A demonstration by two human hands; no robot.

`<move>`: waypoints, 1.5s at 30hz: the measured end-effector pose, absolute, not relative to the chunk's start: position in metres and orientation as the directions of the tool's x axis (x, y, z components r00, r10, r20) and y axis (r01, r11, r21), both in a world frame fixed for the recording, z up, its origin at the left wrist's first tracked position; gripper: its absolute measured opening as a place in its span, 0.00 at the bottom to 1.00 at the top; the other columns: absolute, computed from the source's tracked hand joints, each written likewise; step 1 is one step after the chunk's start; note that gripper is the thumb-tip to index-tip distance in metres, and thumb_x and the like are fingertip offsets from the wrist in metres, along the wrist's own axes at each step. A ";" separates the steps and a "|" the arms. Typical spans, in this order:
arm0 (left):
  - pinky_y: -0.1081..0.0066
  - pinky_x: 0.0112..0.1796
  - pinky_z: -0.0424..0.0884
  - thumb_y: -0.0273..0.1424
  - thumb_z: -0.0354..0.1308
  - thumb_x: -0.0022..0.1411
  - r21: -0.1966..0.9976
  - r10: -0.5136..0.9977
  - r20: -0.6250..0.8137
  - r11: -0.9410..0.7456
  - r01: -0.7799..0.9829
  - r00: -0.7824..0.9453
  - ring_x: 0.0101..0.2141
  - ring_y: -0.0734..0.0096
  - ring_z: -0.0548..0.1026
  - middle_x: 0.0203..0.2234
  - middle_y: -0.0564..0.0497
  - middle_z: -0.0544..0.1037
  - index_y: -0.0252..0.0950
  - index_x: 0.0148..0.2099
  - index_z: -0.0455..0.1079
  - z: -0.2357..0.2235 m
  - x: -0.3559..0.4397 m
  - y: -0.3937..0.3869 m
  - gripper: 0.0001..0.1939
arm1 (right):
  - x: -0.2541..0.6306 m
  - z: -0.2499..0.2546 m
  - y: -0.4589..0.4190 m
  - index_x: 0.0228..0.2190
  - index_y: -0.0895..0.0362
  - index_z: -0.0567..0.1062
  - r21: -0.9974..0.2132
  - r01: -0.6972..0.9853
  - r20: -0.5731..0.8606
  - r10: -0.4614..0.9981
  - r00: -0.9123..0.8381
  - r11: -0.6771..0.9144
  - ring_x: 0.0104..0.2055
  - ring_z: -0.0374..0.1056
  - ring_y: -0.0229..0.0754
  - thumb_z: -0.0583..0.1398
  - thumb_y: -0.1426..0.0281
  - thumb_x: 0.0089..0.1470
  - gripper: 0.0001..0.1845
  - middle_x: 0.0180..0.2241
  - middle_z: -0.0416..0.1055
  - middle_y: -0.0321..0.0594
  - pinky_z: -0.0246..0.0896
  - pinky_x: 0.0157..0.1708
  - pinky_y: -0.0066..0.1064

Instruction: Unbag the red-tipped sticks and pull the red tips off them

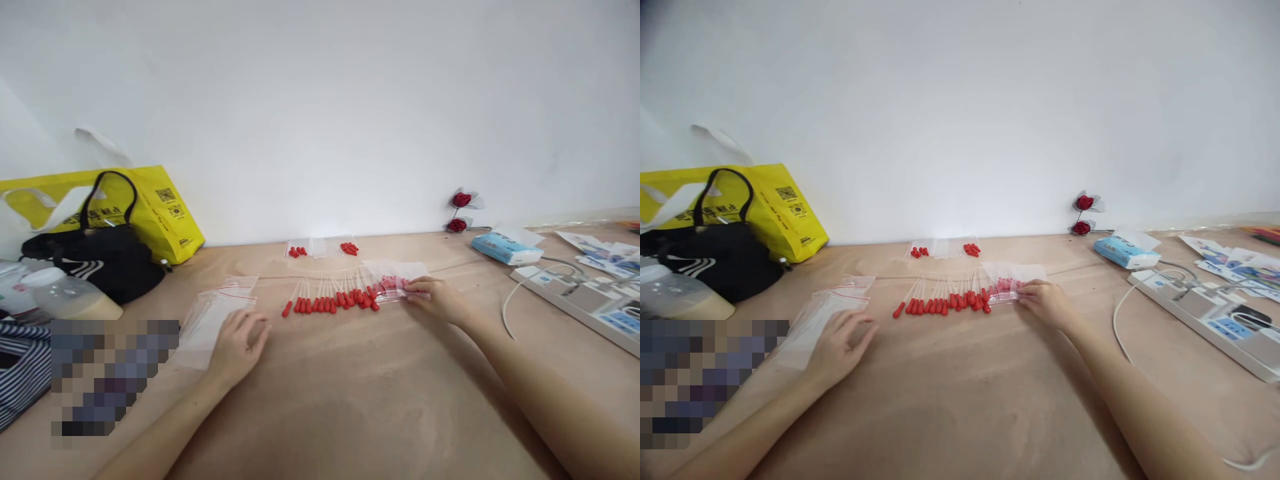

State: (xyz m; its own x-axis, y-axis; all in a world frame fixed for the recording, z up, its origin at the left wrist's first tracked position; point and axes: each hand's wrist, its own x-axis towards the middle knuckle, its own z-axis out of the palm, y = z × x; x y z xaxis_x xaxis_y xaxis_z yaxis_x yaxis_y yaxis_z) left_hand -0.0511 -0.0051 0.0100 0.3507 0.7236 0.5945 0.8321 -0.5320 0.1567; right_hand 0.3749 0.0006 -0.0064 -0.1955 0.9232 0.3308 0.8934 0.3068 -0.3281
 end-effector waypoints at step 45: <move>0.65 0.43 0.65 0.32 0.50 0.58 0.520 0.785 0.256 -0.603 0.605 0.564 0.40 0.68 0.69 0.38 0.49 0.71 0.37 0.41 0.67 0.023 -0.001 -0.032 0.10 | 0.245 -0.016 -0.061 0.25 0.56 0.72 -0.778 0.475 0.289 0.905 -0.312 0.412 0.29 0.64 0.36 0.56 0.74 0.47 0.05 0.26 0.70 0.36 0.58 0.31 0.30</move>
State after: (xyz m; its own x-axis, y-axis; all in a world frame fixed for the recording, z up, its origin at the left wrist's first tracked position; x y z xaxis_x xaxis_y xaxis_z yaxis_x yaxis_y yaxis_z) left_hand -0.0012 -0.0325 0.0226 0.5638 0.7854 0.2555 0.6049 -0.6034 0.5197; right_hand 0.2447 -0.0611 -0.0160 -0.3121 0.9051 0.2888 0.4747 0.4119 -0.7778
